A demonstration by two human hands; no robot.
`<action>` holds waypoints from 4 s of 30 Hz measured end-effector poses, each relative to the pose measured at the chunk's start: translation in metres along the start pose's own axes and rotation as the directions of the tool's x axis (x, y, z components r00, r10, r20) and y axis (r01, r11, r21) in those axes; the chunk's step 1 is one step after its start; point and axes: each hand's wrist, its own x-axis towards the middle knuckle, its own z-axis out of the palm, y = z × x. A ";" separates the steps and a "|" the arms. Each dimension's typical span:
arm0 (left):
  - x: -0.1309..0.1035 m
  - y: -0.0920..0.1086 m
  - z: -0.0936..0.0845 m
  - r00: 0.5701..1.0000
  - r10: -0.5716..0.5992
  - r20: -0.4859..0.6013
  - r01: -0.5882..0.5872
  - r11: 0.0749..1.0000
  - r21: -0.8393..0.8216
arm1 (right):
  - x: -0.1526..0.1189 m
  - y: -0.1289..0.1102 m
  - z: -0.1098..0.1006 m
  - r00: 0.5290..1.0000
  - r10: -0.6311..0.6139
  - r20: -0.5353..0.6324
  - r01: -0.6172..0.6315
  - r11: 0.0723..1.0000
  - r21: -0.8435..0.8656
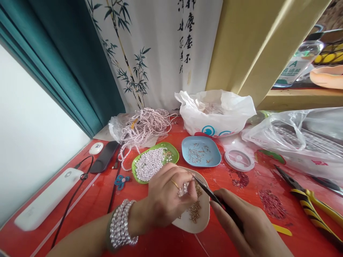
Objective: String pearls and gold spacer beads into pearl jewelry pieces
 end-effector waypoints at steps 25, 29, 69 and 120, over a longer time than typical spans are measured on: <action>-0.006 -0.003 0.004 0.999 -0.051 0.019 0.052 0.993 -0.105 | 0.000 -0.001 0.002 1.000 -0.012 -0.027 0.009 0.997 -0.076; -0.007 -0.005 0.002 0.999 -0.008 0.041 0.011 0.998 -0.064 | -0.001 0.001 0.004 0.999 -0.039 -0.029 0.035 0.993 -0.116; 0.011 -0.011 0.003 0.297 -0.543 0.785 0.723 -0.410 -0.557 | 0.025 0.032 -0.017 0.986 0.035 0.163 -0.013 0.991 -0.130; 0.012 -0.040 0.000 0.561 -0.526 0.639 0.776 0.603 -0.185 | 0.022 0.014 -0.067 0.952 0.183 0.244 -0.227 0.960 0.164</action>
